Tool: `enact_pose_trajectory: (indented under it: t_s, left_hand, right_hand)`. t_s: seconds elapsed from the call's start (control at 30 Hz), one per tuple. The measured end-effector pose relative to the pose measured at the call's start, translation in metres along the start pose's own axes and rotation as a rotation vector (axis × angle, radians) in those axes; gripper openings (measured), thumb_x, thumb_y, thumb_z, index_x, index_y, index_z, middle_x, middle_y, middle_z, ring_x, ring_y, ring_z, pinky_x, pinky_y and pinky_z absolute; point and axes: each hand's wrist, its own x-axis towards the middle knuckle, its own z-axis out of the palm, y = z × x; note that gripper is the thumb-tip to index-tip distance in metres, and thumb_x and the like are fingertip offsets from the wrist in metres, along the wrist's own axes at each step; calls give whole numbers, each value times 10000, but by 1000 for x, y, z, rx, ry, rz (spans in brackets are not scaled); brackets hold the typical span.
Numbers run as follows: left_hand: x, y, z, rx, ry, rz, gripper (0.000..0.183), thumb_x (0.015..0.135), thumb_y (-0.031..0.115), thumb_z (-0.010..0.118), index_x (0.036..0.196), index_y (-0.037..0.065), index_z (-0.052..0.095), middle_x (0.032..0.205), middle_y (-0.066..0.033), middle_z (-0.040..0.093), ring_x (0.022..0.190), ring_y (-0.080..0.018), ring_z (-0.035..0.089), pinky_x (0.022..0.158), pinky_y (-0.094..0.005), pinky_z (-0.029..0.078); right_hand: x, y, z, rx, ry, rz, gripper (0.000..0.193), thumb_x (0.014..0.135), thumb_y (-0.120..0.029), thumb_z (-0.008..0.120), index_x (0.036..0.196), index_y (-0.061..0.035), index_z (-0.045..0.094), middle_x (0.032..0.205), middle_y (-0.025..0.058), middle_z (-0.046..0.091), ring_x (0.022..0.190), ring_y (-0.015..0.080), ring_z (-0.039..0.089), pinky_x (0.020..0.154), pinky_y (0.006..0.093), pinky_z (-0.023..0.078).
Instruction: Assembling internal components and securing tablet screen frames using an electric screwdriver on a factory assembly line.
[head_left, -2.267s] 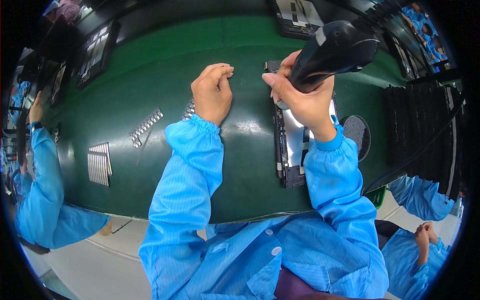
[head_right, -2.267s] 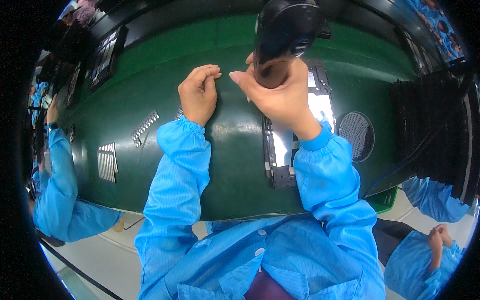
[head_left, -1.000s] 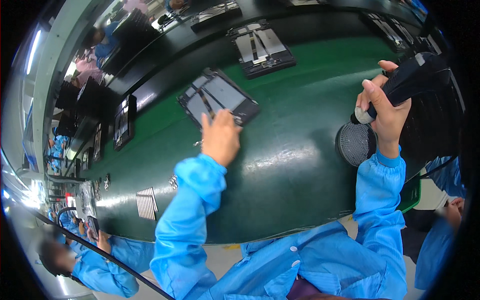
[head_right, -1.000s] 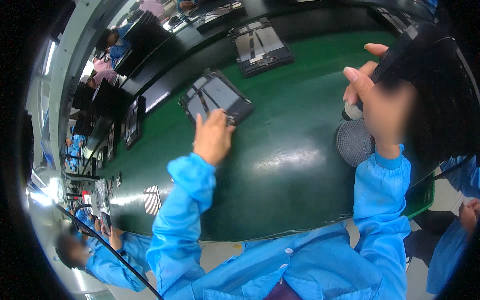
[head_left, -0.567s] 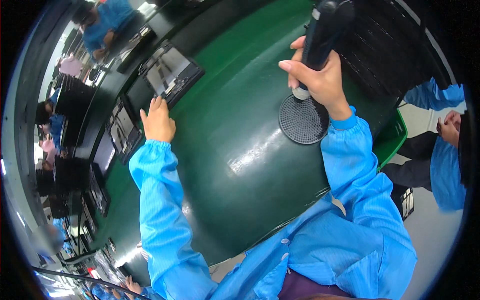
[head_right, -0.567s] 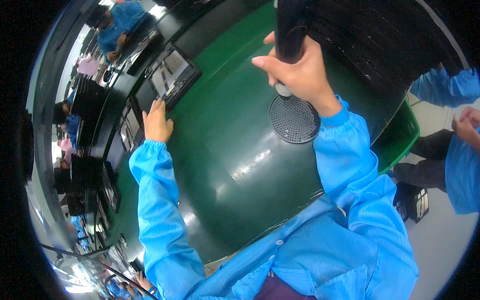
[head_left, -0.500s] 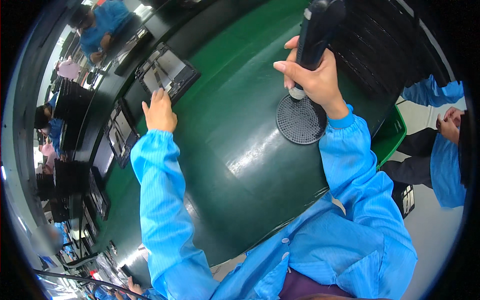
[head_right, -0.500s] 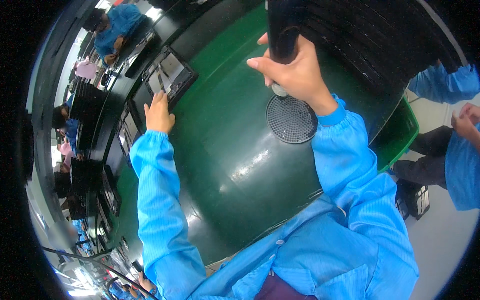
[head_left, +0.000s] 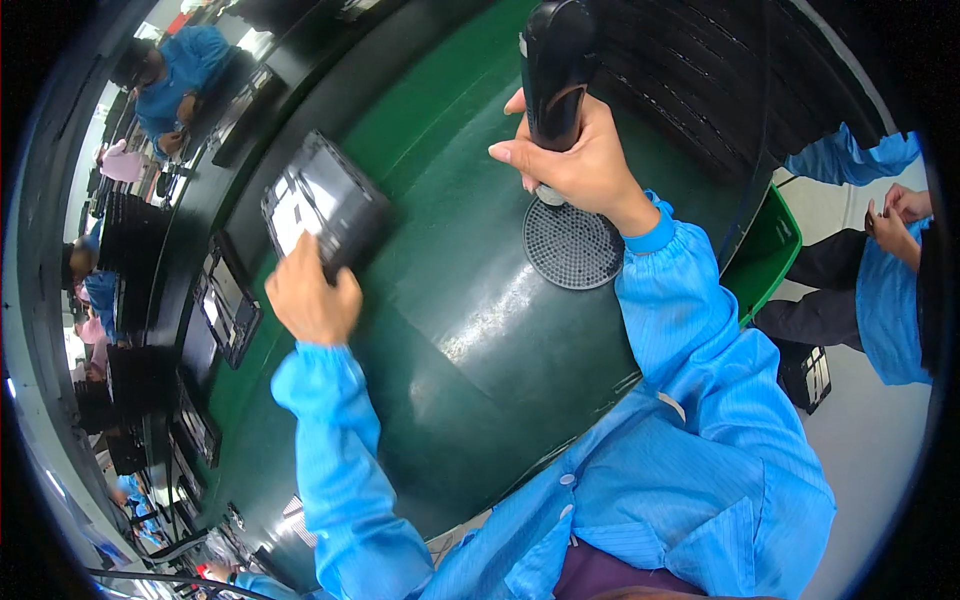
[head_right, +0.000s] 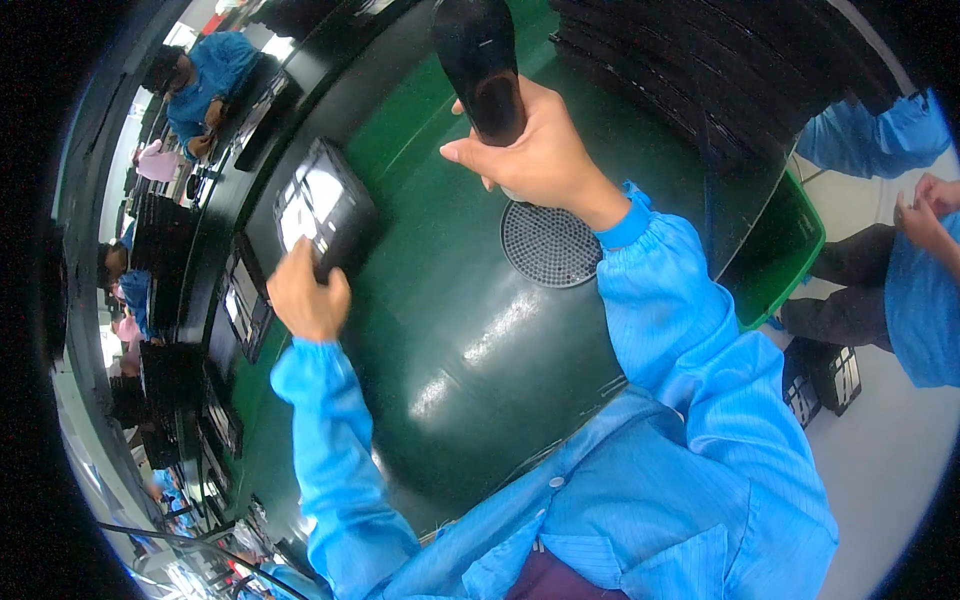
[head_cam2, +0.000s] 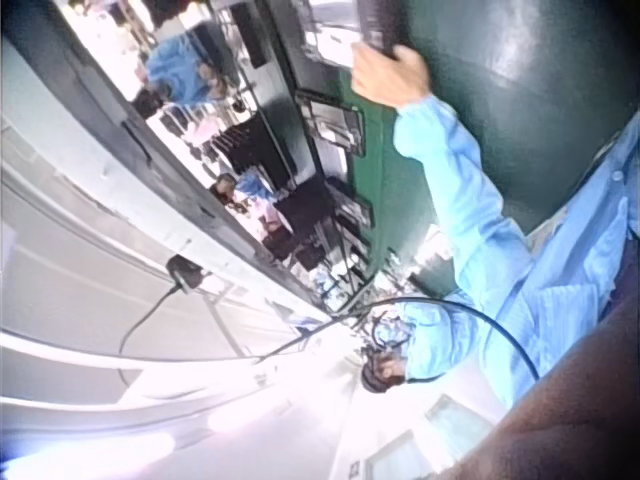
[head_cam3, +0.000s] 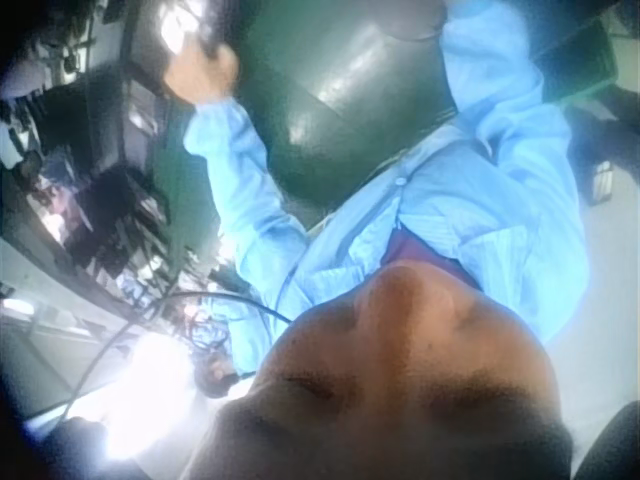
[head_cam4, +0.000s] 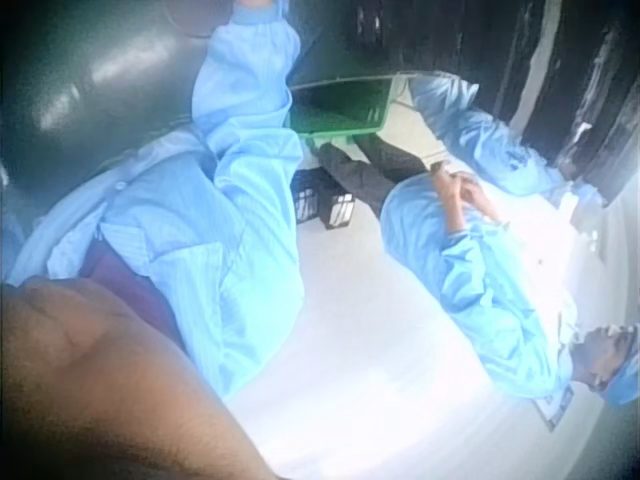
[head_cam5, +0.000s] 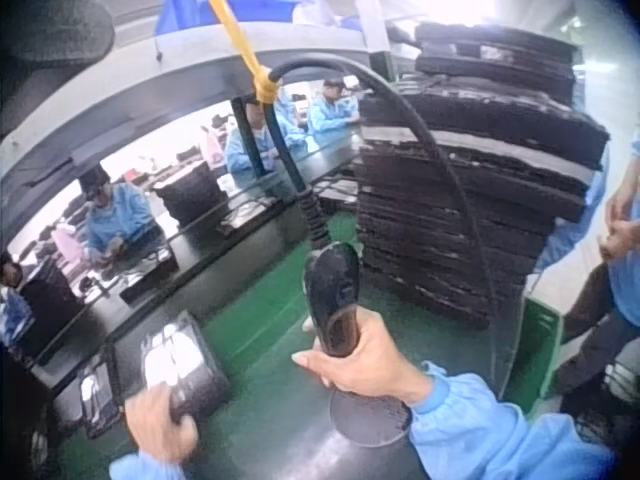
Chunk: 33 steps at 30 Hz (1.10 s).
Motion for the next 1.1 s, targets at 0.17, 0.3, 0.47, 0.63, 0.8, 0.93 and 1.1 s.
enact_pose_trajectory:
  t_s: [0.17, 0.3, 0.47, 0.63, 0.8, 0.93, 1.1]
  left_hand:
    - [-78, 62, -55, -194, -176, 150, 698, 574, 113, 703, 1231, -19, 507, 1287, -148, 511, 1253, -342, 420, 1025, -512, 273]
    - [-121, 99, -69, -295, -184, 79, 614, 588, 50, 681, 1174, -44, 522, 1259, -164, 530, 1227, -363, 448, 1037, -581, 212]
    - [-139, 137, -77, -412, -205, 44, 539, 606, 20, 701, 1113, -54, 534, 1236, -174, 541, 1223, -365, 454, 1031, -610, 195]
    - [-149, 152, -83, -571, -148, 86, 475, 623, 21, 703, 1075, -13, 560, 1184, -151, 574, 1156, -337, 516, 1004, -588, 264]
    - [-122, 100, -94, -731, -62, -50, 214, 792, -68, 592, 993, 2, 574, 903, -152, 662, 862, -250, 648, 844, -430, 459]
    - [-99, 70, -84, -954, 33, -706, 137, 834, 6, 623, 965, -35, 620, 974, -136, 669, 807, -147, 640, 724, -241, 497]
    - [-110, 45, -62, -1217, 8, -788, 147, 817, 21, 659, 948, -45, 643, 948, -119, 666, 780, -118, 620, 692, -227, 490]
  right_hand:
    - [2, 5, -2, -14, 14, 20, 312, 715, -31, 753, 932, -26, 530, 636, 14, 561, 492, 82, 542, 442, 232, 439]
    - [3, 7, 1, -8, 14, 42, 315, 712, -32, 755, 923, -19, 521, 636, 20, 562, 485, 87, 542, 435, 233, 437]
    - [2, 6, 1, -38, 20, 62, 315, 709, -31, 754, 915, -15, 517, 637, 23, 563, 483, 87, 541, 437, 232, 438]
    - [2, 8, 3, -21, 10, 47, 310, 708, -32, 753, 915, -19, 523, 638, 23, 569, 486, 84, 541, 441, 230, 434]
    - [-3, -3, 8, -117, 51, -15, 282, 733, -19, 731, 954, -30, 555, 627, 24, 573, 486, 74, 538, 446, 219, 430]
    - [-6, -15, 16, -92, -56, -168, 253, 770, -55, 706, 979, -45, 564, 617, 18, 580, 498, 91, 560, 484, 214, 444]
    - [-14, -23, 61, 3, -197, -140, 260, 763, -56, 716, 980, -36, 574, 615, 26, 586, 507, 102, 574, 502, 203, 446]
